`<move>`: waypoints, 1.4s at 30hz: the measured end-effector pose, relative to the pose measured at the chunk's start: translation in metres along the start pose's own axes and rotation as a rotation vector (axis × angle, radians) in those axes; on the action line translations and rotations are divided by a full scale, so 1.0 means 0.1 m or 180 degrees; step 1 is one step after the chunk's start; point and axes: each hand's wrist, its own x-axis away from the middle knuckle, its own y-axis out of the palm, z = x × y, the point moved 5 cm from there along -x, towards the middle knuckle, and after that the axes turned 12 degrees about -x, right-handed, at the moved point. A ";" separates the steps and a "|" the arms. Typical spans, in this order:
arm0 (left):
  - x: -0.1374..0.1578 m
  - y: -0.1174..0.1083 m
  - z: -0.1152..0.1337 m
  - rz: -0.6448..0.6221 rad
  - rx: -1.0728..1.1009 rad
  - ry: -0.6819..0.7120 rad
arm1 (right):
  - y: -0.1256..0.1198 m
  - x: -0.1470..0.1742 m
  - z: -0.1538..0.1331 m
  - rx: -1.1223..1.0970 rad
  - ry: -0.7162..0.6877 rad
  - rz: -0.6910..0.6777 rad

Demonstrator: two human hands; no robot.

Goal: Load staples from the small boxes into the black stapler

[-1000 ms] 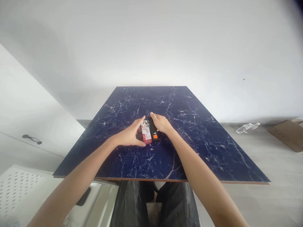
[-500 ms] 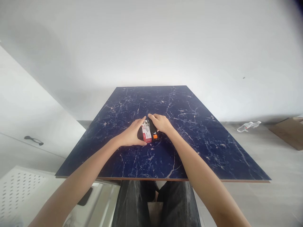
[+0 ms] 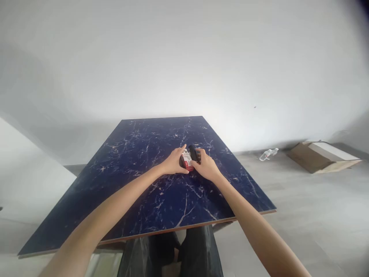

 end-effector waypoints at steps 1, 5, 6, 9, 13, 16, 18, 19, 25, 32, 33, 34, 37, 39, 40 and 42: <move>-0.23 0.10 0.06 0.0004 0.0031 0.0083 | -0.14 -0.02 0.13 0.0005 0.0047 0.0147; -1.08 0.46 0.28 0.0020 0.0146 0.0303 | -0.65 -0.17 0.64 -0.0046 0.0284 0.0876; -1.25 0.52 0.32 0.0017 0.0150 0.0311 | -0.74 -0.22 0.73 -0.0109 0.0320 0.1044; -1.55 0.65 0.40 -0.0036 0.0063 0.0233 | -0.90 -0.31 0.94 -0.0522 0.0529 0.1458; -1.52 0.68 0.43 0.0046 -0.0111 0.0122 | -0.97 -0.31 0.97 -0.0804 0.0462 0.1886; -1.28 0.57 0.39 0.0498 -0.0173 0.0124 | -1.04 -0.16 0.86 -0.0469 0.0108 0.2469; -1.05 0.42 0.31 0.0930 -0.0290 0.0022 | -1.04 -0.05 0.73 -0.0194 -0.0178 0.2707; -0.91 0.34 0.26 0.1137 -0.0376 -0.0042 | -0.99 -0.01 0.65 -0.0086 -0.0319 0.2707; -0.01 -0.23 -0.11 0.2123 -0.0579 -0.0570 | 0.02 -0.22 -0.09 -0.0212 -0.0908 0.2044; 0.29 -0.46 -0.72 0.2263 0.0320 -0.2145 | 1.20 -0.81 -0.44 -0.0863 0.0235 0.1447; 0.25 -0.46 -0.74 0.2196 0.0322 -0.2150 | 1.25 -0.84 -0.40 -0.0924 0.0375 0.1367; 0.21 -0.46 -0.77 0.2138 0.0347 -0.2159 | 1.27 -0.86 -0.37 -0.0964 0.0411 0.1279; 0.12 -0.44 -0.85 0.2088 0.0484 -0.2219 | 1.26 -0.91 -0.28 -0.1042 0.0355 0.1089; 0.08 -0.44 -0.93 0.2183 0.0601 -0.2281 | 1.27 -0.96 -0.26 -0.1074 0.0303 0.0958; 0.07 -0.44 -0.97 0.2244 0.0659 -0.2313 | 1.28 -0.99 -0.26 -0.1084 0.0273 0.0883; 0.05 -0.44 -1.04 0.2352 0.0758 -0.2356 | 1.31 -1.06 -0.26 -0.1097 0.0206 0.0729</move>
